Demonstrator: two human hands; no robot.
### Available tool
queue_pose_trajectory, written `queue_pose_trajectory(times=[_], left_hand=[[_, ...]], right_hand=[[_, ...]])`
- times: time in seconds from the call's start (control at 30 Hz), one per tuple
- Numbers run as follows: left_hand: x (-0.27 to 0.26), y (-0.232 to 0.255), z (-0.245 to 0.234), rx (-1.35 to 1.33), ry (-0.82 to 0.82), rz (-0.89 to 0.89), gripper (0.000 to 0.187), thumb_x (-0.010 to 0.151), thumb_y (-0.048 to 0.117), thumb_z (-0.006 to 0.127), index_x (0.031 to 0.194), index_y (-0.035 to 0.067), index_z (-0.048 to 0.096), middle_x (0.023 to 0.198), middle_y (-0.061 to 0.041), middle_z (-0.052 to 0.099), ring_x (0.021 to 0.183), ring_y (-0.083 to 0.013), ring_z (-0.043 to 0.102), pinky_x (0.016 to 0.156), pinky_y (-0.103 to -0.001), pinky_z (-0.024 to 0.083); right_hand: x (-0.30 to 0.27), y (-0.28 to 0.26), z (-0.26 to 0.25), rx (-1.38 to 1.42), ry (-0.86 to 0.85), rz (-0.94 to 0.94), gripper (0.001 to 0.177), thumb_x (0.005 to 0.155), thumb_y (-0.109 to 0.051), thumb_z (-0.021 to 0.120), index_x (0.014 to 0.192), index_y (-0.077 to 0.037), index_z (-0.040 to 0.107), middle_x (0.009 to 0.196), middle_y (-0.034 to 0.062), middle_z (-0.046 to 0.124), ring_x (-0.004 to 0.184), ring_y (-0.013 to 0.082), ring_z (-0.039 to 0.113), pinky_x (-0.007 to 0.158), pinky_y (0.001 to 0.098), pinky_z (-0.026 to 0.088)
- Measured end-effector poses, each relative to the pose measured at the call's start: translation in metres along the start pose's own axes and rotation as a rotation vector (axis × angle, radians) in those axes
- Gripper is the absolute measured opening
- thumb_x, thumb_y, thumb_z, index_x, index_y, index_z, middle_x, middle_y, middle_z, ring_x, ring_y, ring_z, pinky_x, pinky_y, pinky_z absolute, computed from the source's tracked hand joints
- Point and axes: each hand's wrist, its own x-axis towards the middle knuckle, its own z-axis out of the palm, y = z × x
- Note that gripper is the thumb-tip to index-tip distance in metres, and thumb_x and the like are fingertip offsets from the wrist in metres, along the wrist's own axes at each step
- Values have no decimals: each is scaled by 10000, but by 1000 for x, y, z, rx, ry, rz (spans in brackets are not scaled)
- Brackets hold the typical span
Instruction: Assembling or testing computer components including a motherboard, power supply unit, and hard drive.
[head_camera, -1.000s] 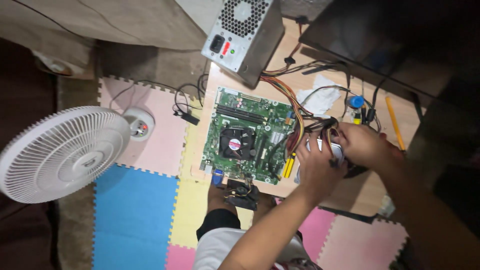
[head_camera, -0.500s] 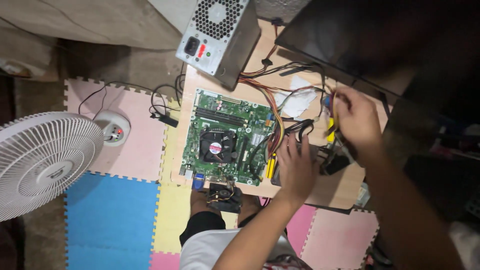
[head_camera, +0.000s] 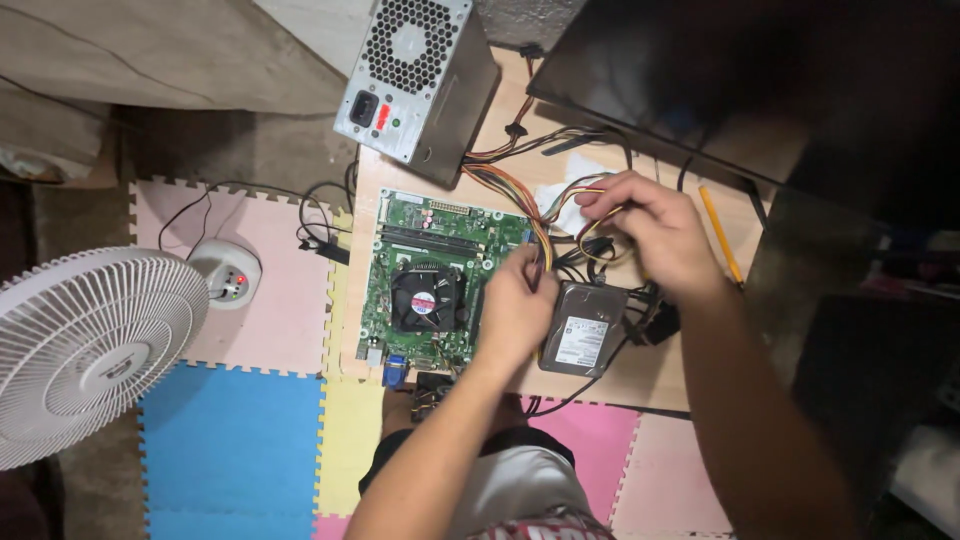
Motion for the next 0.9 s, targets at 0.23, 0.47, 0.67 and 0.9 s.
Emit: queue_pose_trajectory(times=[0.23,0.47,0.67,0.9], left_hand=[[25,30,-9,-744,-249,-101,441,1022,243,600,1357,-44,617,1066,-93,704,840,-186,581,710,-339,424],[26,48,-60,-270,-120,423,520,992,391,632,1375,45,564,1476,-187,530,1387,-314,513,1151,-428,442],[59,78,-133,516,557,802,1000,818,329,905,1558,11,312,1520,-339,299,1352,-507,405,1129,-549,360],[99,67,-179,378,286,731,1057,757,181,867,1600,-4,258,1380,-257,467,1266,-452,499,1121,-485,427]], right_hand=[[1,-42,43,170,156,98,221,1012,-14,555,1223,12,616,1244,127,623,1155,237,633,1032,349,535],[11,-61,67,-698,341,-126,313,912,0,718,1216,-7,641,1233,179,603,1150,318,638,978,365,528],[16,-72,76,-724,437,-155,210,913,4,725,1120,-7,689,1157,159,659,1079,318,678,937,374,540],[26,-56,99,-651,498,-183,172,923,15,702,1093,-12,703,1109,135,686,1062,292,689,922,358,544]])
